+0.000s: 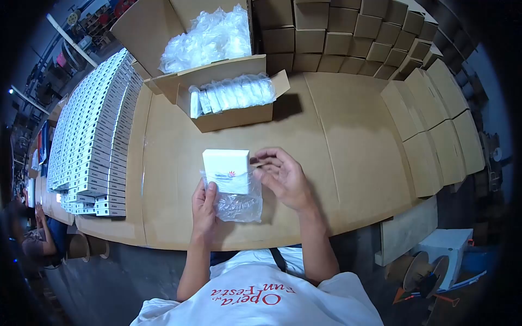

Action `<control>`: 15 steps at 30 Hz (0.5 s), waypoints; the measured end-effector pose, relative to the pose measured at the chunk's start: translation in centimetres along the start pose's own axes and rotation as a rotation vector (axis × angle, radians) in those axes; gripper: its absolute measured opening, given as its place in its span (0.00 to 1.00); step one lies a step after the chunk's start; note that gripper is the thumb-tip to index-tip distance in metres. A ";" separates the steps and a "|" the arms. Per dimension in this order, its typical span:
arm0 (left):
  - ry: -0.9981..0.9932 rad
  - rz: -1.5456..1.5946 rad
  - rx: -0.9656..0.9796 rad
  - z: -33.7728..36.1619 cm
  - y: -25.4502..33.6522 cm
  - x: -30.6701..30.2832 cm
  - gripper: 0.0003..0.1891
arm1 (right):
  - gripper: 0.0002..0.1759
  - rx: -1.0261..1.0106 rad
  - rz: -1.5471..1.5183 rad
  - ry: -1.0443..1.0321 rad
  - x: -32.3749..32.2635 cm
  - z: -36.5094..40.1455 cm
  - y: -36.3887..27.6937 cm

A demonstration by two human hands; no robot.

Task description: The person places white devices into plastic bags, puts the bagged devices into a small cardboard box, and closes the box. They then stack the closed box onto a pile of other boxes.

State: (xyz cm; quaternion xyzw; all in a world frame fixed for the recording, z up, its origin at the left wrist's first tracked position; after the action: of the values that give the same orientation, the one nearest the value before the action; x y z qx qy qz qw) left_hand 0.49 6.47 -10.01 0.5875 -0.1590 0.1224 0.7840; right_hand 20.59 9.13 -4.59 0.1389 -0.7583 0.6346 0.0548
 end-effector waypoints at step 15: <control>0.020 -0.282 0.191 0.2 1.7 -1.0 0.26 | 0.07 -0.092 0.034 0.041 0.9 1.1 1.0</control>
State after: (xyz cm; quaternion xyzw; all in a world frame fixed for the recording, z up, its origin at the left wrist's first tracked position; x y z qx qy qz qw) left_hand -1.08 6.78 -8.81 0.6747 -0.0548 0.0314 0.7354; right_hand 19.51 8.08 -5.52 0.1101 -0.7877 0.6026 0.0660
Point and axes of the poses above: each hand's wrist, its own z-axis away from the middle knuckle, its own x-axis out of the palm, y = z × x, the point moved 9 cm from there along -z, towards the middle knuckle, and after that the axes turned 8 degrees about -x, right-handed, at the moved point
